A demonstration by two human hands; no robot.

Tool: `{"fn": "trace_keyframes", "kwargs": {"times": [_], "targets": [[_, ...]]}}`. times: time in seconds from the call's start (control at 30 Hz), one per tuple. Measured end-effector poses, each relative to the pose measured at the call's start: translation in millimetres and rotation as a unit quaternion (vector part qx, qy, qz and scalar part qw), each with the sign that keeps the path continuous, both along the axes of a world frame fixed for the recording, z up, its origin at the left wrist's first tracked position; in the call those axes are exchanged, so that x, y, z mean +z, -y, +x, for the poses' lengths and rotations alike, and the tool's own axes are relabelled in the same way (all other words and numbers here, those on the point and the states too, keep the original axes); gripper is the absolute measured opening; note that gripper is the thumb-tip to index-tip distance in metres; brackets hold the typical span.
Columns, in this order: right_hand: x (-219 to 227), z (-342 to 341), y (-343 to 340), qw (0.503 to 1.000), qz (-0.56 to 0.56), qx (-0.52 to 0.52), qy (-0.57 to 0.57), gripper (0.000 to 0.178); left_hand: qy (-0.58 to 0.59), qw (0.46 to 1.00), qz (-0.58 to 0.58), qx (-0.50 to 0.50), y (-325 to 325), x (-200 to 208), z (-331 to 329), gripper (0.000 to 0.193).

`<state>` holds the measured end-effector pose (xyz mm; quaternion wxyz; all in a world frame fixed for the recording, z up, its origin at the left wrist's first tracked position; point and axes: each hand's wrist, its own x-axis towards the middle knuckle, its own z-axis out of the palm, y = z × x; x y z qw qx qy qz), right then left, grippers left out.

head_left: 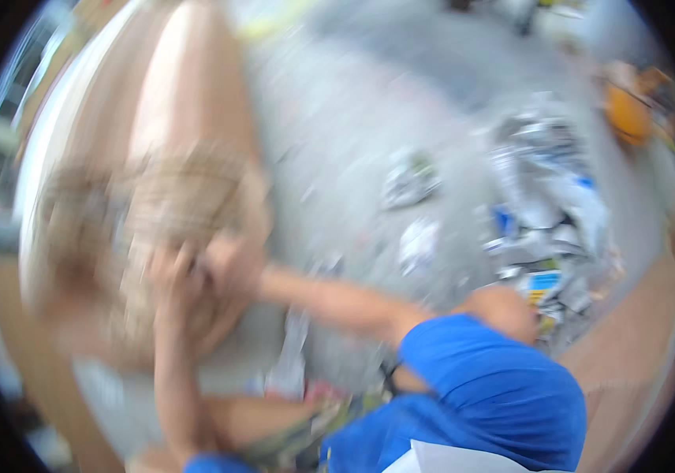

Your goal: The recorder is sanding and cleaning a large, curved wooden structure made of layered slats.

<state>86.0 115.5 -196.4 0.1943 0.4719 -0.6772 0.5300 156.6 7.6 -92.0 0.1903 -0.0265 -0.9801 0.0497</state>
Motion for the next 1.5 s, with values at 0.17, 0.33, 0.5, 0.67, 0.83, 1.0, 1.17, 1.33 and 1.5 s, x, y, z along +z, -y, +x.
{"fn": "trace_keyframes", "kwargs": {"times": [0.17, 0.33, 0.5, 0.67, 0.83, 1.0, 1.17, 1.33, 1.5], "targets": [[18.3, 24.9, -4.2, 0.996, 0.007, 0.031, 0.079, 0.012, 0.107, 0.989, 0.084, 0.064, -2.7, 24.2, 21.2, 0.012], [16.7, 20.8, -18.2, 0.997, 0.070, 0.030, 0.009, 0.013, 0.097, 0.992, 0.070, 0.045, -4.7, 15.8, 14.5, 0.009], [-1.0, 13.3, 3.4, 0.996, 0.035, -0.058, -0.064, 0.031, 0.057, 0.998, -0.001, -0.016, 16.9, 1.3, 4.0, 0.014], [1.4, -5.5, -9.2, 0.999, 0.009, 0.036, -0.005, 0.012, 0.043, 0.993, 0.108, 0.016, 9.4, 21.3, -1.5, 0.010], [11.1, 8.1, -7.0, 0.993, -0.016, 0.076, 0.086, 0.010, -0.032, 0.979, 0.188, 0.072, 21.5, 24.4, 15.7, 0.013], [12.0, 13.8, -8.6, 0.994, -0.017, 0.073, 0.075, 0.012, -0.119, 0.971, 0.126, 0.162, 35.5, 33.2, 41.7, 0.020], [16.0, 10.8, -6.4, 0.996, -0.033, 0.074, 0.042, 0.017, -0.142, 0.965, 0.101, 0.197, 49.2, 17.9, 51.9, 0.030], [26.3, 10.1, 3.6, 0.997, -0.045, 0.052, -0.023, 0.020, -0.125, 0.964, 0.094, 0.217, 49.5, 2.3, 49.5, 0.037], [30.7, 12.2, 11.7, 0.998, -0.039, 0.041, -0.017, 0.020, -0.107, 0.976, 0.069, 0.178, 47.2, 10.4, 47.7, 0.023]]}}
